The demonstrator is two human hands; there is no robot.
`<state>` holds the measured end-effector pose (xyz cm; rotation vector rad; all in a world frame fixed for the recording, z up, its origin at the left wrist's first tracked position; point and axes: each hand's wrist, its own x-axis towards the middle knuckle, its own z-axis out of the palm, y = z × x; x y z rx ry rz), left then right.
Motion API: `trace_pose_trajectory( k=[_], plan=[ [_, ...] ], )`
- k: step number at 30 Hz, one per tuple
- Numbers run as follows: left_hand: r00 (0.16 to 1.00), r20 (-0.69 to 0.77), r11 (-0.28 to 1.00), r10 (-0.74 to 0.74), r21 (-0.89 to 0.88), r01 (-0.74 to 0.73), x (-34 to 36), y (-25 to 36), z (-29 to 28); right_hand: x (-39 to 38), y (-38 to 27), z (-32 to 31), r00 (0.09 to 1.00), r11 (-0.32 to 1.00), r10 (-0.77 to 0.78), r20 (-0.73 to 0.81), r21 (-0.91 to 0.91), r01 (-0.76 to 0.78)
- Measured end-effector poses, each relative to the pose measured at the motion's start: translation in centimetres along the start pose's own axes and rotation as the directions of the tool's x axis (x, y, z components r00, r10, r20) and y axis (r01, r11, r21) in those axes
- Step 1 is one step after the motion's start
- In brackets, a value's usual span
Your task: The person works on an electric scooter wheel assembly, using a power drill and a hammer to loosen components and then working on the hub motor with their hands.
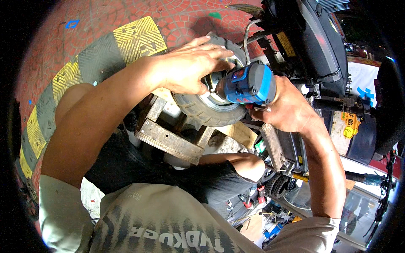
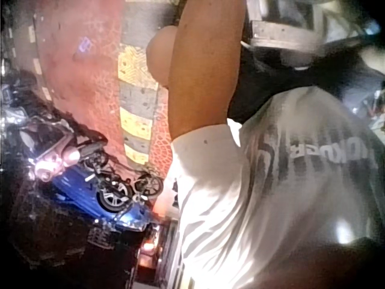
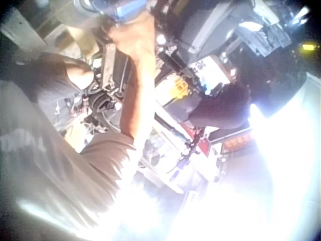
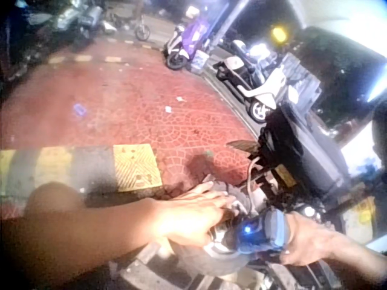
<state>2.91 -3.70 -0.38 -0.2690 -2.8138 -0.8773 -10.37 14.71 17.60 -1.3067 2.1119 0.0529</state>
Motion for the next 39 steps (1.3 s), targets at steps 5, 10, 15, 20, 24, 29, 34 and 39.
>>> trace_pose_trajectory(
  k=[5, 10, 15, 20, 24, 29, 34, 39],
  plan=[
    [1.0, 0.016, 1.0, -0.014, -0.004, 0.014, 0.0, 0.1, -0.2, -0.1, 0.1, 0.0, 1.0, 0.999, -0.02, -0.005, -0.046, 0.02],
    [0.999, 0.05, 0.999, -0.021, -0.048, 0.023, 0.1, 0.1, -1.1, -0.2, 0.5, 0.5, 1.0, 1.0, 0.028, 0.001, 0.002, -0.028],
    [1.0, 0.025, 0.976, -0.01, -0.218, 0.015, 0.1, -0.1, -2.1, -0.7, -0.5, 0.3, 0.998, 0.994, 0.06, 0.0, 0.096, -0.06],
    [0.999, 0.048, 0.973, -0.018, -0.23, 0.029, -0.4, 0.9, -2.2, -1.3, -1.0, 0.3, 0.998, 0.991, 0.068, 0.012, 0.116, -0.069],
    [0.999, -0.052, 0.947, 0.01, -0.319, -0.026, -0.2, 0.6, -1.1, -1.5, -1.2, 0.2, 0.996, 0.995, 0.086, -0.011, 0.041, -0.086],
    [0.999, 0.003, 0.906, -0.034, -0.421, 0.032, -0.1, 1.1, -2.2, -1.9, -0.6, 0.9, 0.988, 0.992, 0.104, -0.113, -0.065, -0.112],
    [0.991, -0.122, 0.653, -0.057, -0.755, -0.055, -0.1, 0.5, -4.3, -1.3, -0.6, 0.8, 0.99, 0.994, 0.088, -0.113, -0.061, -0.095],
    [0.993, 0.003, 0.491, -0.114, -0.869, 0.059, -0.1, 1.0, -5.2, -1.1, 0.1, 0.7, 0.991, 0.995, 0.069, -0.115, -0.061, -0.076]
  ],
)
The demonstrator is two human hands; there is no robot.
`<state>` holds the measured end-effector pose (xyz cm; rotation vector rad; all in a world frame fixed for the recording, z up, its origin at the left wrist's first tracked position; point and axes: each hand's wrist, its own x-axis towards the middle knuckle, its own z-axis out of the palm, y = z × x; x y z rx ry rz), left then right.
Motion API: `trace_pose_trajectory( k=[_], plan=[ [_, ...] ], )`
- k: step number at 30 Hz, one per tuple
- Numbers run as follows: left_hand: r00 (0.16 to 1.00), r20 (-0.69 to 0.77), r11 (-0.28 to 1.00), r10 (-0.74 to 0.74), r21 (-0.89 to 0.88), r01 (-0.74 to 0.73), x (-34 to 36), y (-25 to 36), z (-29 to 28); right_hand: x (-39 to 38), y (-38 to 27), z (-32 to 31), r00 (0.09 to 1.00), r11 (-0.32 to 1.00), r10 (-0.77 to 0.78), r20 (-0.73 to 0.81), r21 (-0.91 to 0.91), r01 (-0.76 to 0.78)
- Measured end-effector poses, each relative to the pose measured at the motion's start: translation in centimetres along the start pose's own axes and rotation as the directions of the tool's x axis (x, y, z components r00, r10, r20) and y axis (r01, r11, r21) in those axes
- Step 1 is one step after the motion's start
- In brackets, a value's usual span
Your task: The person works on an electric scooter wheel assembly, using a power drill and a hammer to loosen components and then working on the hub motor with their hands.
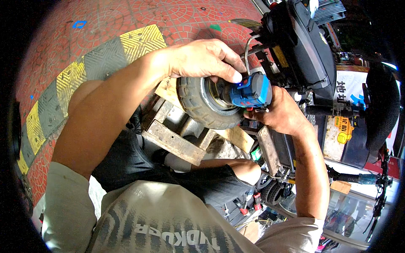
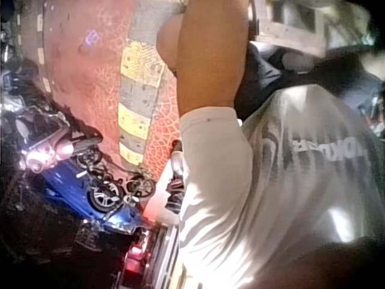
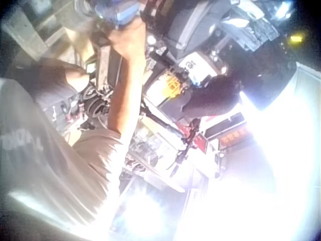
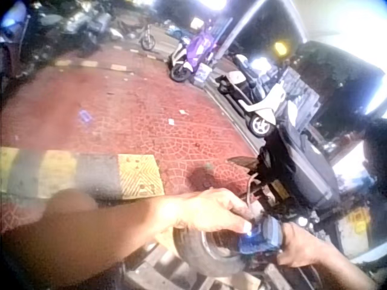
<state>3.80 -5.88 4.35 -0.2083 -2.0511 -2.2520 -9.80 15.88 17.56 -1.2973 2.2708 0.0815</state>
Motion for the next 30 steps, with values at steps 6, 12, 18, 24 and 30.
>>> trace_pose_trajectory(
  k=[6, 12, 18, 24, 30],
  plan=[
    [0.999, 0.03, 1.0, 0.012, -0.025, -0.011, 0.4, -0.2, 0.2, 0.3, 0.6, 0.1, 0.998, 0.994, -0.038, 0.046, 0.107, 0.033],
    [1.0, 0.004, 1.0, -0.021, 0.013, 0.021, 0.5, 0.1, 0.2, 0.4, 0.1, 0.2, 0.998, 0.993, -0.042, 0.038, 0.108, 0.038],
    [0.999, 0.018, 0.999, 0.045, -0.008, -0.045, 1.0, -0.5, 0.2, 0.4, -0.8, -0.5, 0.997, 0.989, -0.012, 0.081, 0.146, 0.0],
    [0.998, 0.037, 0.999, -0.048, 0.025, 0.047, 0.4, 0.3, -0.4, 1.2, -1.1, -0.9, 0.978, 0.96, 0.033, 0.204, 0.266, -0.088],
    [0.991, 0.065, 0.993, -0.121, 0.016, 0.12, 0.1, 0.7, -0.8, 1.2, -1.2, -1.1, 0.983, 0.969, 0.022, 0.184, 0.238, -0.066]
  ],
)
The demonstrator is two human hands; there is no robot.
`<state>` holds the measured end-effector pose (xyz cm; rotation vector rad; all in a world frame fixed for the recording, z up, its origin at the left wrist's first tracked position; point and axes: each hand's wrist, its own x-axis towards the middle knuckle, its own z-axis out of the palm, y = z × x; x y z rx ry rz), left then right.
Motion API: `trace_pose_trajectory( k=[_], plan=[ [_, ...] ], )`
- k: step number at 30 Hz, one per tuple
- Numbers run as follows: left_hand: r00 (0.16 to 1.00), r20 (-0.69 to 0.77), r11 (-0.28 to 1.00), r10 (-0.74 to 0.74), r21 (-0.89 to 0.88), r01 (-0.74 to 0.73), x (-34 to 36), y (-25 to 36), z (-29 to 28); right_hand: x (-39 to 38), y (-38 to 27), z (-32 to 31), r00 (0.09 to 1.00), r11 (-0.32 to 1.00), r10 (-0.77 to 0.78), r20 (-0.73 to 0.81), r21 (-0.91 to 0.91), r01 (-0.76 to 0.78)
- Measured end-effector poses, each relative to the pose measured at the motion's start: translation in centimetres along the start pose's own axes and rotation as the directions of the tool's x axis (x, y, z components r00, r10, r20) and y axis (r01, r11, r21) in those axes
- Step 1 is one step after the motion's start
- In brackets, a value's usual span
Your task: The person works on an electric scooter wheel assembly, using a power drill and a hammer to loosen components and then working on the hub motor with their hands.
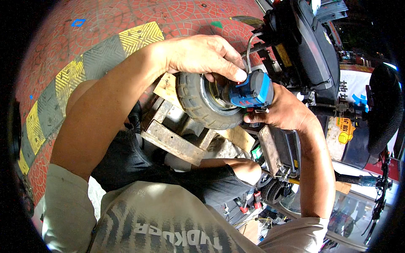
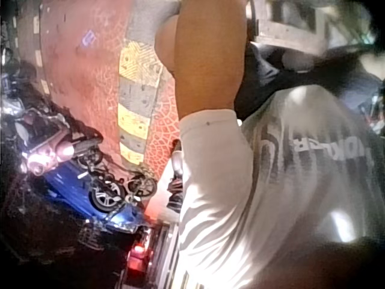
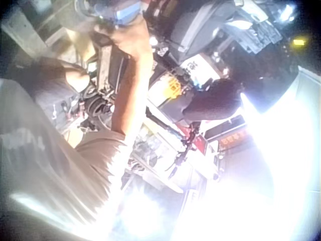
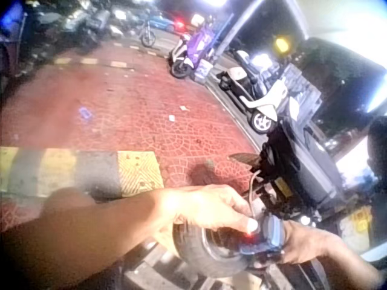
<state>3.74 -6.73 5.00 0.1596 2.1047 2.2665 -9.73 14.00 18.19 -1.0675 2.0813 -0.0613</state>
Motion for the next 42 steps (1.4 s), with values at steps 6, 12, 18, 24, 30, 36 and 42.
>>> trace_pose_trajectory(
  k=[6, 12, 18, 24, 30, 36, 42],
  plan=[
    [1.0, -0.002, 0.999, 0.006, 0.04, -0.006, -0.1, 0.2, 0.0, 0.1, -0.1, 0.0, 0.999, 0.999, 0.035, -0.002, -0.036, -0.035],
    [0.99, -0.013, 0.988, 0.14, 0.071, -0.139, 0.7, -0.8, 0.4, 0.1, 0.1, 0.0, 0.997, 0.994, 0.067, 0.023, -0.086, -0.065],
    [0.999, -0.018, 0.998, 0.049, 0.029, -0.048, 0.2, -0.6, 0.1, -0.1, -0.4, 0.1, 1.0, 0.996, 0.026, -0.004, -0.085, -0.026],
    [1.0, -0.017, 0.999, 0.018, 0.04, -0.017, 0.0, -0.4, 0.2, -0.2, 0.0, 0.5, 1.0, 0.999, -0.012, -0.028, -0.044, 0.011],
    [0.999, -0.001, 0.998, -0.052, 0.022, 0.052, -0.6, 0.1, 0.1, -0.1, -0.4, 0.2, 1.0, 0.999, 0.007, 0.009, -0.049, -0.006],
    [0.998, 0.003, 0.998, -0.063, 0.01, 0.063, -0.6, 0.1, 0.3, 0.1, -0.2, -0.2, 0.997, 0.986, 0.068, 0.033, -0.156, -0.062],
    [0.996, 0.058, 0.997, -0.07, 0.02, 0.069, -0.5, 0.0, 0.3, -0.1, 0.4, 0.4, 0.999, 0.997, -0.032, -0.024, -0.073, 0.03]
  ],
)
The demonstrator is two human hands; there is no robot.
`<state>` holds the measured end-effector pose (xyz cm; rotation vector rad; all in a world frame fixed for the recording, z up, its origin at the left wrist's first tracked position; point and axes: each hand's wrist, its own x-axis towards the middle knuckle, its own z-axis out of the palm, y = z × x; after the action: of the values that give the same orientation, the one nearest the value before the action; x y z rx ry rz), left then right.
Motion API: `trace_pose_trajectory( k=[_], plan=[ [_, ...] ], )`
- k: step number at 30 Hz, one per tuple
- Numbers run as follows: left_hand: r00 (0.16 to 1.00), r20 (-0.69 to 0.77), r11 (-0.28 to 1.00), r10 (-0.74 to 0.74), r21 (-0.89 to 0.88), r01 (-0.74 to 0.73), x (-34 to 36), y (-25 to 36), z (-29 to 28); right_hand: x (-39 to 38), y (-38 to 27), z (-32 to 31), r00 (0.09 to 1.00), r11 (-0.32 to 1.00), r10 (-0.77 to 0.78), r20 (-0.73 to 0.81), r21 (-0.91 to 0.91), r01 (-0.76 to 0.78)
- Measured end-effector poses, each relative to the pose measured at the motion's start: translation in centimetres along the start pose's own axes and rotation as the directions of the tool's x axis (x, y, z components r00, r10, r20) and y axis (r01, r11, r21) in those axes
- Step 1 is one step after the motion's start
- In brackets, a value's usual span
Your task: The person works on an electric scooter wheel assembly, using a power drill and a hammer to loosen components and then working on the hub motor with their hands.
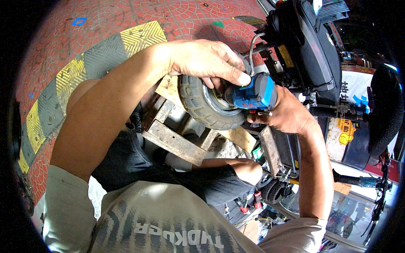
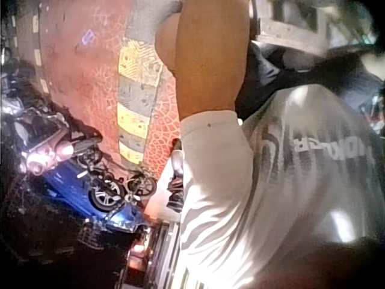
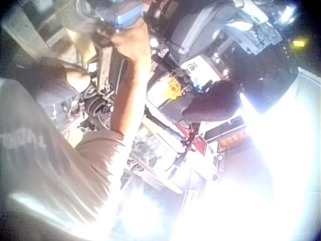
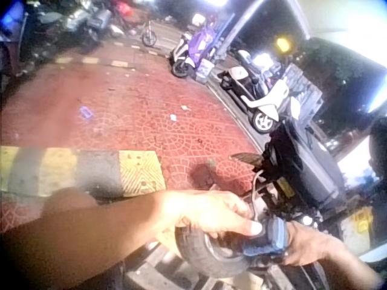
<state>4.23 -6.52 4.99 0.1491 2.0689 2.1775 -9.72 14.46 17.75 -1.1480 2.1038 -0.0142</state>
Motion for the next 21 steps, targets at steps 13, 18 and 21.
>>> trace_pose_trajectory(
  k=[13, 18, 21],
  plan=[
    [0.999, 0.045, 0.998, -0.029, -0.053, 0.031, 0.1, -0.6, 0.3, 0.0, 0.5, -0.2, 0.999, 0.992, -0.006, -0.037, -0.128, 0.002],
    [0.998, 0.05, 0.998, -0.033, -0.046, 0.035, 0.1, -0.8, 0.3, 0.0, -0.3, 0.0, 1.0, 0.999, -0.015, -0.023, -0.034, 0.015],
    [0.998, 0.04, 0.999, -0.039, -0.033, 0.04, 0.2, -0.5, 0.4, -0.3, 0.0, 0.0, 1.0, 1.0, -0.012, -0.019, -0.024, 0.011]
  ],
)
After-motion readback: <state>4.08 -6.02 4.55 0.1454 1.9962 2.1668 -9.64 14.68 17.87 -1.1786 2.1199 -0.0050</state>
